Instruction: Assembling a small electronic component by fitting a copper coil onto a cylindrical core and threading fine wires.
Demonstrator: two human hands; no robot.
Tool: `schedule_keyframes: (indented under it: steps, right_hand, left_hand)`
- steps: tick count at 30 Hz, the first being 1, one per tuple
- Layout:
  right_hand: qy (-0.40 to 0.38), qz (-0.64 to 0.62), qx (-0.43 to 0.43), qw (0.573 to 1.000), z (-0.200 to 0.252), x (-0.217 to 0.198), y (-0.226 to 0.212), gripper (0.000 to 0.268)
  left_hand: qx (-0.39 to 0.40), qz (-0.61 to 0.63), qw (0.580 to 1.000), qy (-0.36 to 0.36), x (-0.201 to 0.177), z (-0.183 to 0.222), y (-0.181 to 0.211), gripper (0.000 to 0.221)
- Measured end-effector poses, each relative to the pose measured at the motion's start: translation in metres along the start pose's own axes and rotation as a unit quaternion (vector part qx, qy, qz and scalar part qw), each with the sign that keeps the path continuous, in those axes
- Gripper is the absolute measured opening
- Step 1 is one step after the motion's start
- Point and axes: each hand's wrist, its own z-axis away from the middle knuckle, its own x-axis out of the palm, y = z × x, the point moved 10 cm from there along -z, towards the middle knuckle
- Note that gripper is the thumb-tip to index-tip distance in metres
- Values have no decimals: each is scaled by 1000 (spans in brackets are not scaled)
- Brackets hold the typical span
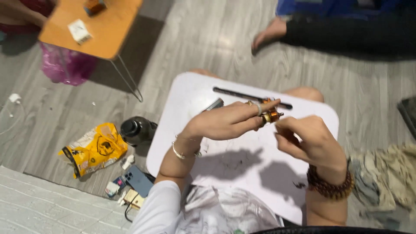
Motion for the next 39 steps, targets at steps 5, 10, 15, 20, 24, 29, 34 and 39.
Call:
schedule_keyframes:
  steps: [5,10,15,20,24,29,34,39]
  right_hand:
    - [60,-6,-50,997,-5,-3,-5,24]
    - [95,56,-107,988,-9,6,-19,18]
    - [107,69,-114,985,-8,5,-22,14]
    - [130,74,-123,981,-8,2,-27,11]
    - [133,85,-135,978,-7,3,-26,6]
    - [134,104,-140,976,-4,4,-24,6]
    - [118,106,-138,978,-2,4,-22,11]
    - [89,113,-96,985,-5,9,-14,15]
  left_hand:
    - [14,39,997,68,-23,3,-4,54]
    - [-7,65,998,0,-11,4,4,59]
    - [-7,67,998,3,-9,1,-1,59]
    - [-14,76,997,8,-10,1,2,62]
    - [-14,71,997,11,-11,0,1,61]
    - [-12,72,997,17,-12,-1,0,60]
    - [-12,76,997,14,-11,-2,2,61]
    - [-17,64,998,9,-8,-3,-3,63]
